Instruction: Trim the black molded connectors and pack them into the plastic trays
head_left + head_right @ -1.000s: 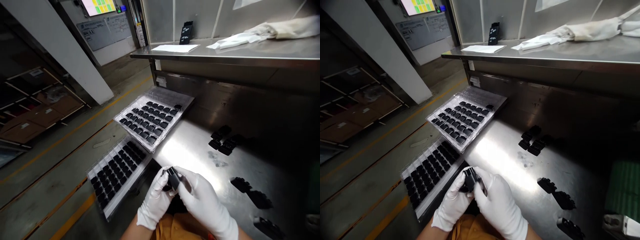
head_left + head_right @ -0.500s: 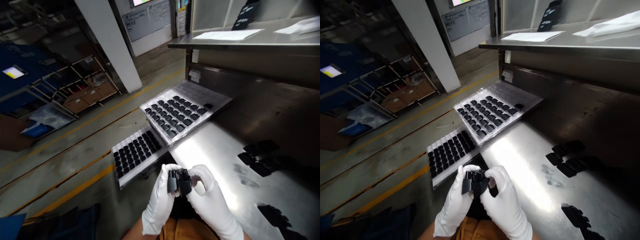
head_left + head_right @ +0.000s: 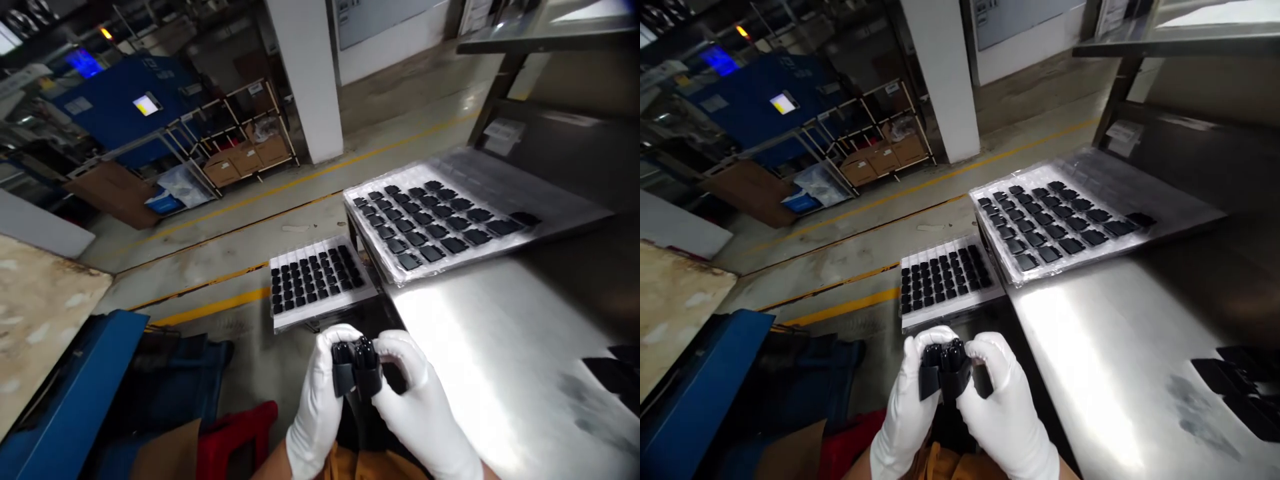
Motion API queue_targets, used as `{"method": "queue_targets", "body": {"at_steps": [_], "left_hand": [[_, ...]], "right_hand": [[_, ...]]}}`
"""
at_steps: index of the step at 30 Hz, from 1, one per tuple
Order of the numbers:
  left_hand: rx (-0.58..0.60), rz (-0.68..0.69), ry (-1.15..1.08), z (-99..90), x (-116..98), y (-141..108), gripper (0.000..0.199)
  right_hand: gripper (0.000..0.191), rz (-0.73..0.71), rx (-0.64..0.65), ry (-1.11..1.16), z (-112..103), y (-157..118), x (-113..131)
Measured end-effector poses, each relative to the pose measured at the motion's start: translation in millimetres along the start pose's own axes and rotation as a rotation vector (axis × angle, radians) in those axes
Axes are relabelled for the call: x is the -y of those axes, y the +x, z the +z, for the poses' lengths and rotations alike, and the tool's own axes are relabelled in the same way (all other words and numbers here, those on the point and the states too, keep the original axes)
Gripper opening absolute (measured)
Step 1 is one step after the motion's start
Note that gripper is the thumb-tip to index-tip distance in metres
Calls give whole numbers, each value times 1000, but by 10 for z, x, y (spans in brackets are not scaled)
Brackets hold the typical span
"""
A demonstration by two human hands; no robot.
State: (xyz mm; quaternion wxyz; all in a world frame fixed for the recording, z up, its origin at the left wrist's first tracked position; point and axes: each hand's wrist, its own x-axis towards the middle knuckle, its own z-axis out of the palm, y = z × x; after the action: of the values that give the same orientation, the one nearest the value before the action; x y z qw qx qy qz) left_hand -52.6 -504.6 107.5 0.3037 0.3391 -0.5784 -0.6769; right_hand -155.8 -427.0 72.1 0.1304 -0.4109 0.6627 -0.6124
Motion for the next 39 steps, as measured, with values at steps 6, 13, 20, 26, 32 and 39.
{"method": "queue_targets", "body": {"at_steps": [6, 13, 20, 26, 32, 39], "left_hand": [[-100, 65, -77, -706, -73, -123, 46], [-222, 135, -87, -2023, -289, -256, 50], [-424, 144, -346, -3205, -519, -363, 52], [-625, 152, -374, -3855, -719, -328, 45], [-746, 120, -355, -4420, -651, 77, 48], [-808, 120, 170, -5159, -709, 1112, 23]], "right_hand": [[9, 121, 126, 146, 693, 0, 273], [21, 196, 143, 265, 2054, -183, 627], [13, 64, 338, 264, 3275, -244, 984], [18, 60, 539, 299, 3998, -124, 1103], [19, 54, 627, 406, 4730, 242, 1029], [18, 162, 673, 549, 5737, 1165, 762]]}}
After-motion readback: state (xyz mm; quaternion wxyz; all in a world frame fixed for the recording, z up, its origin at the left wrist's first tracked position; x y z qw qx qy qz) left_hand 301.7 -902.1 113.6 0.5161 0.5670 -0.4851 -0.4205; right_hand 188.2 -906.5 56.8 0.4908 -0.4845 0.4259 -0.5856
